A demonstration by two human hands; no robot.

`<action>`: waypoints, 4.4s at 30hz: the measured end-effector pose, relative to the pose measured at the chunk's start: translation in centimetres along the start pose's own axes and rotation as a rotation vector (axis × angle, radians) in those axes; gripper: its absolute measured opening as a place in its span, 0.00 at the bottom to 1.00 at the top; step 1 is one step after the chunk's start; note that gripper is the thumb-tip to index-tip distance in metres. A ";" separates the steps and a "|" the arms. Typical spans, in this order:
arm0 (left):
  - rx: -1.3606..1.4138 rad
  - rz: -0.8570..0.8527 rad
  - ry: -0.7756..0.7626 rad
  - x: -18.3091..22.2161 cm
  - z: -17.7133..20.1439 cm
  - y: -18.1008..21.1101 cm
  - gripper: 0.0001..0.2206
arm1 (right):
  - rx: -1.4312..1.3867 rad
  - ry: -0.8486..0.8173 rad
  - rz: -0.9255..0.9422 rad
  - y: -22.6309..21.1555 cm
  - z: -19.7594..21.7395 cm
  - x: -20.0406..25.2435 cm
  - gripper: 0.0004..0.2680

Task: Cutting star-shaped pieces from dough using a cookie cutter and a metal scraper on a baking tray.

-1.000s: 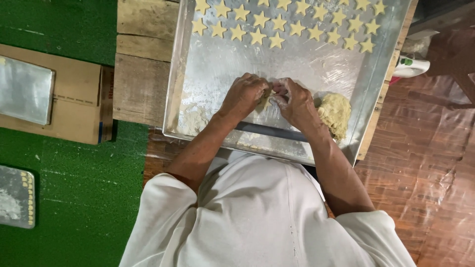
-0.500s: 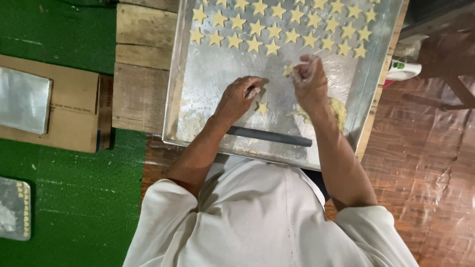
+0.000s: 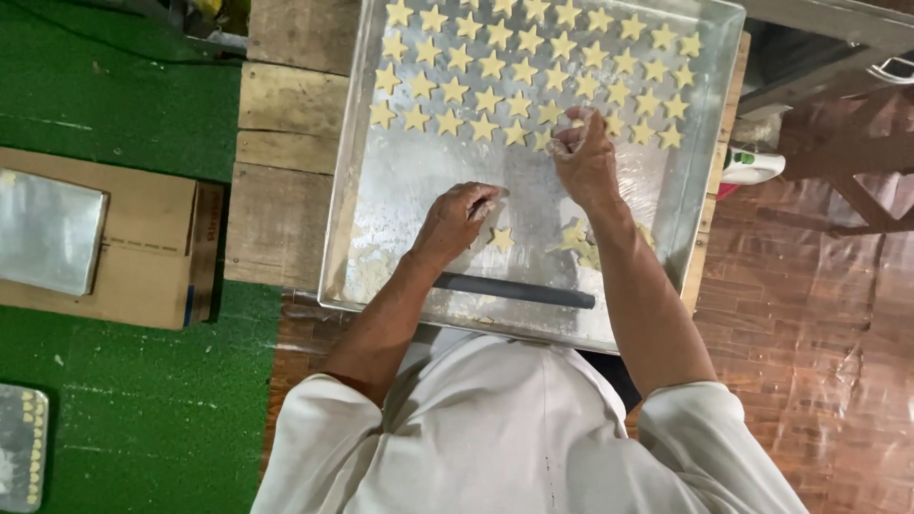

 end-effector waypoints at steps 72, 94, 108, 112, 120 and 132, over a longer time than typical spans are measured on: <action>-0.219 -0.066 -0.116 2.3 -0.1 0.9 0.05 | 0.332 -0.288 0.423 -7.1 -3.5 13.5 0.03; -0.201 -0.084 -0.052 1.8 -0.1 -0.5 0.07 | 0.126 -0.058 -0.076 2.4 3.4 1.6 0.08; -0.210 -0.093 -0.045 1.1 -0.7 -1.4 0.07 | 0.289 0.115 0.180 4.3 2.2 1.9 0.13; -0.234 -0.071 -0.034 1.1 -0.7 -1.5 0.08 | 0.275 0.124 0.205 4.4 2.4 1.9 0.13; -0.255 -0.056 -0.046 1.1 -0.7 -1.6 0.07 | 0.412 0.036 0.225 3.6 2.1 2.6 0.09; -0.238 -0.036 -0.012 1.2 -0.3 -0.2 0.08 | 0.382 0.133 0.276 4.8 2.2 2.5 0.13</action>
Point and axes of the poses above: each hand's wrist, its own x-axis away from the middle knuckle, its own z-axis out of the back of the hand, y = z × x, the point moved 7 cm from there along -x, towards the middle knuckle, and after that the axes turned 3 degrees about z, right-handed, at the moved point
